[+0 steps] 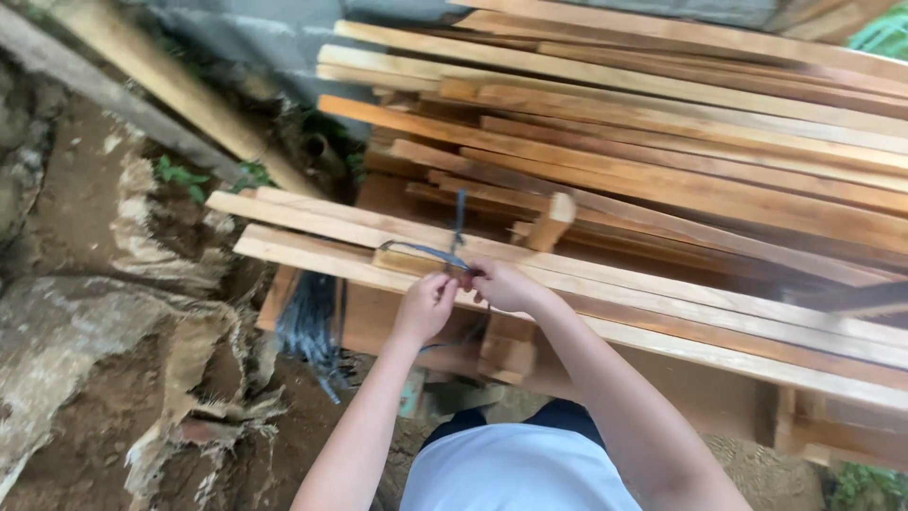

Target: The person arranges several long wooden planks on a wooden workbench, aligning them into a neat stack. They then use a black strap to tie the bundle of planks together, wrapping it around the wood and securing it.

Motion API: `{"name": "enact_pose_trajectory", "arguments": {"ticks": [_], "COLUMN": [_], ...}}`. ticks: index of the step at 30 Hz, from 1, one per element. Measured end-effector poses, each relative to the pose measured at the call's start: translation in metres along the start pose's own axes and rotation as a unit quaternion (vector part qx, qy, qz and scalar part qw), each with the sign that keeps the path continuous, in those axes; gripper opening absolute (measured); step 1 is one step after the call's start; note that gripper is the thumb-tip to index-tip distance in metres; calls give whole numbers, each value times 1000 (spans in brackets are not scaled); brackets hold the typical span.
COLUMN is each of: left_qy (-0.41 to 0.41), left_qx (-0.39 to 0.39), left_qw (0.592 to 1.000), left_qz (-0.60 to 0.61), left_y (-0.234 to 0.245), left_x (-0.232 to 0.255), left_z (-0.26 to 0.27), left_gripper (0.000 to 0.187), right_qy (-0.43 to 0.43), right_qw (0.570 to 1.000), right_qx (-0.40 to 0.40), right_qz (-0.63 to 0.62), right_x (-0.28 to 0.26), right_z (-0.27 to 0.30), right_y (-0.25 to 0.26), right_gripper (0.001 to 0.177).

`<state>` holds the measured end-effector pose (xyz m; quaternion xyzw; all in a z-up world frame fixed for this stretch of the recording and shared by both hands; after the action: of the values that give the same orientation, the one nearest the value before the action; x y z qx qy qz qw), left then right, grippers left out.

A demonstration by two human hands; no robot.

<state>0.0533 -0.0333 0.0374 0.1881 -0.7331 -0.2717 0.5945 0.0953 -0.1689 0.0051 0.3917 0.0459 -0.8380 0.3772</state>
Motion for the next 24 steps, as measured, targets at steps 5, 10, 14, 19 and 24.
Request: {"name": "enact_pose_trajectory", "arguments": {"ticks": [5, 10, 14, 19, 24], "left_qy": [-6, -1, -39, -112, -256], "left_qx": [-184, -328, -346, -374, -255], "left_qw": [983, 940, 924, 902, 870], "left_qz": [-23, -92, -160, -183, -336], "left_y": [-65, -181, -320, -404, -454], "left_x": [113, 202, 194, 258, 238], "left_z": [-35, -57, -59, -55, -39], "left_gripper": [26, 41, 63, 106, 110], "right_qy": [16, 7, -53, -66, 88], "right_qw": [997, 989, 972, 906, 812], "right_qx": [60, 111, 226, 418, 544], "right_qz": [-37, -101, -25, 31, 190], "right_x": [69, 192, 294, 364, 349], "right_z": [55, 81, 118, 189, 248], "right_y": [85, 165, 229, 290, 291], "right_gripper": [20, 29, 28, 23, 7]}}
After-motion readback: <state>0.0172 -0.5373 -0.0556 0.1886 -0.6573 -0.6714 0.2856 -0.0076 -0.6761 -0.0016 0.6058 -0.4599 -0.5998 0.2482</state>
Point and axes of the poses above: each hand's wrist, its own z-axis away from the middle knuckle, its own y-axis out of the back of the hand, x = y × z, the point moved 10 cm from there along -z, towards the middle knuckle, and after that the axes turned 13 degrees about -y, right-handed, at the moved point
